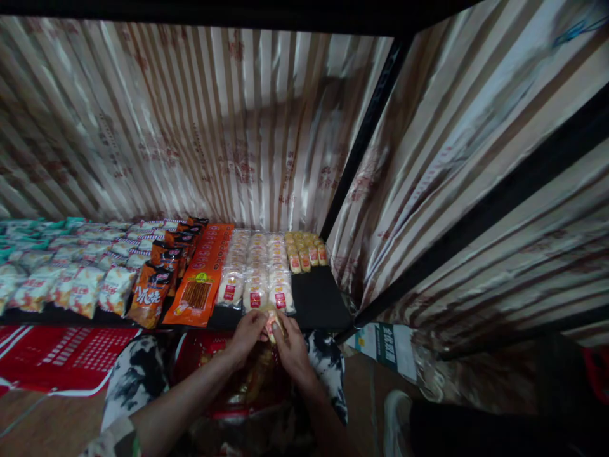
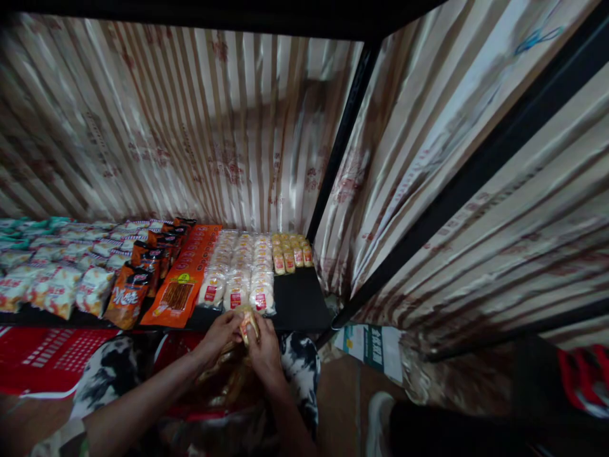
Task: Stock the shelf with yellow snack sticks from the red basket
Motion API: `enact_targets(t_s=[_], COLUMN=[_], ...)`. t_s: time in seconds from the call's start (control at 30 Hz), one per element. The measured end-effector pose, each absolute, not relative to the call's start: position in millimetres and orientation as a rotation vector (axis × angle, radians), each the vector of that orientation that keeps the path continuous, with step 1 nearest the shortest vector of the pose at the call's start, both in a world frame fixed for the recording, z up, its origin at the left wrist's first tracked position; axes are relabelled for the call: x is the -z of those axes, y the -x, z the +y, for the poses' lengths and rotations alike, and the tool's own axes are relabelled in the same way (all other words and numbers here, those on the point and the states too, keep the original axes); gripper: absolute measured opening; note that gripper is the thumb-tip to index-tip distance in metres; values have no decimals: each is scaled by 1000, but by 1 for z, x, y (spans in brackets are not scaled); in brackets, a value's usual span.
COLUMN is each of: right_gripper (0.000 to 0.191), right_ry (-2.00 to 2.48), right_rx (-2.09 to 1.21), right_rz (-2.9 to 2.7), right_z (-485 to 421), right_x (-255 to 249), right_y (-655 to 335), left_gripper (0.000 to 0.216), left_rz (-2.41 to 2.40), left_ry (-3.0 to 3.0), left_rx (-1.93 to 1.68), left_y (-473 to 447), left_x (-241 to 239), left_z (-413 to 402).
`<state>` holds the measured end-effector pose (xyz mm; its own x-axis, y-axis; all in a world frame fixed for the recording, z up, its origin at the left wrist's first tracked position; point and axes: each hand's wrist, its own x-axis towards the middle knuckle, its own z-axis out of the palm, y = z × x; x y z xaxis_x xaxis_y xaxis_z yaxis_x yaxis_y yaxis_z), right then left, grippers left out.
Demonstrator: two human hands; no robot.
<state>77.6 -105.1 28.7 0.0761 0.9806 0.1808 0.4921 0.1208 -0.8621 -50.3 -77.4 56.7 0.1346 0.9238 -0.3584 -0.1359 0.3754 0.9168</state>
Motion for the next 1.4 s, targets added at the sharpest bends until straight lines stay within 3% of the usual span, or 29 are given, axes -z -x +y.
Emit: enact_targets(t_s=[0.2,0.7,0.87,1.13,1.4], right_gripper=[51,39,40,39,37], right_ry=[1538,1614,1680,1771,1775], right_rx=[-634,-181,-160,-117,-172], right_rz=[-1532,-1625,-1616,-1611,-1558], right_z=[-96,-97,-94,-83,-66], right_x=[-33,-47,-47,-42,-17], right_y=[-93,-124,-139,-157,-171], left_gripper=[37,40,36,4,10], left_rz=[1161,1172,1192,1297,1394], left_ry=[-846,-924,-1041,-1192,-1327], left_rx=[-893,-924,-932,-867,-729], left_y=[34,-7,-25,-50,-66], left_x=[-66,-79,-71,-76,-83], left_z=[-64,-48,-43,-35,-28])
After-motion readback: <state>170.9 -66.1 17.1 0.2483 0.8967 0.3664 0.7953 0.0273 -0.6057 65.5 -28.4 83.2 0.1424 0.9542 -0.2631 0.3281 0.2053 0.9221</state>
